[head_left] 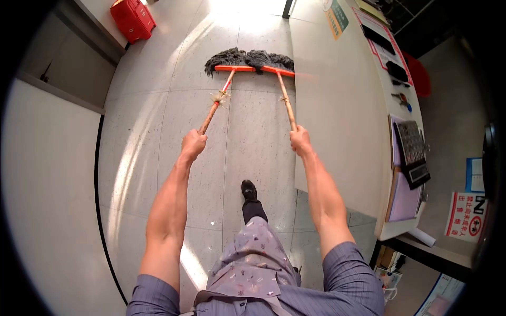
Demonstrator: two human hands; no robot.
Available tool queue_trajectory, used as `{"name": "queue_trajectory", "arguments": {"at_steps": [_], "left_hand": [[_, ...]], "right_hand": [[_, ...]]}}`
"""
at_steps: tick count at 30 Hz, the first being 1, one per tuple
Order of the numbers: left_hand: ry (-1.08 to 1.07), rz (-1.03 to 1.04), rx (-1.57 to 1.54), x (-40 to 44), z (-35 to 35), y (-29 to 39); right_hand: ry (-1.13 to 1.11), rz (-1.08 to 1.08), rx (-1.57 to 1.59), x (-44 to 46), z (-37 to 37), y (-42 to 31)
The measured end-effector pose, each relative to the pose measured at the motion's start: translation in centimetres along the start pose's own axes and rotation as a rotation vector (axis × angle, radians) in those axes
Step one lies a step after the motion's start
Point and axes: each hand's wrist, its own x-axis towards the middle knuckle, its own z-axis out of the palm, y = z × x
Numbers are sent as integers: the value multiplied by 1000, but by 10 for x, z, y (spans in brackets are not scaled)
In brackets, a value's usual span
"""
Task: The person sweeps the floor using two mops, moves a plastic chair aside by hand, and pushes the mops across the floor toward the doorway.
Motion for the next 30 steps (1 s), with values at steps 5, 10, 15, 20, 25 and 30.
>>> {"name": "queue_trajectory", "arguments": {"at_steps": [5, 10, 15, 20, 25, 30], "left_hand": [[73, 39, -151, 1, -26, -74], [144, 0, 26, -57, -34, -183], [174, 84, 283, -175, 9, -258], [44, 107, 275, -334, 24, -321], [-68, 29, 236, -483, -6, -368], [-90, -83, 190, -518, -23, -378]], "right_hand": [[53, -126, -43, -59, -8, 64], [93, -121, -220, -176, -20, 178], [61, 71, -367, -331, -44, 243], [66, 49, -328, -481, -56, 291], [8, 250, -305, -564, -62, 249], [2, 401, -153, -537, -75, 152]]}}
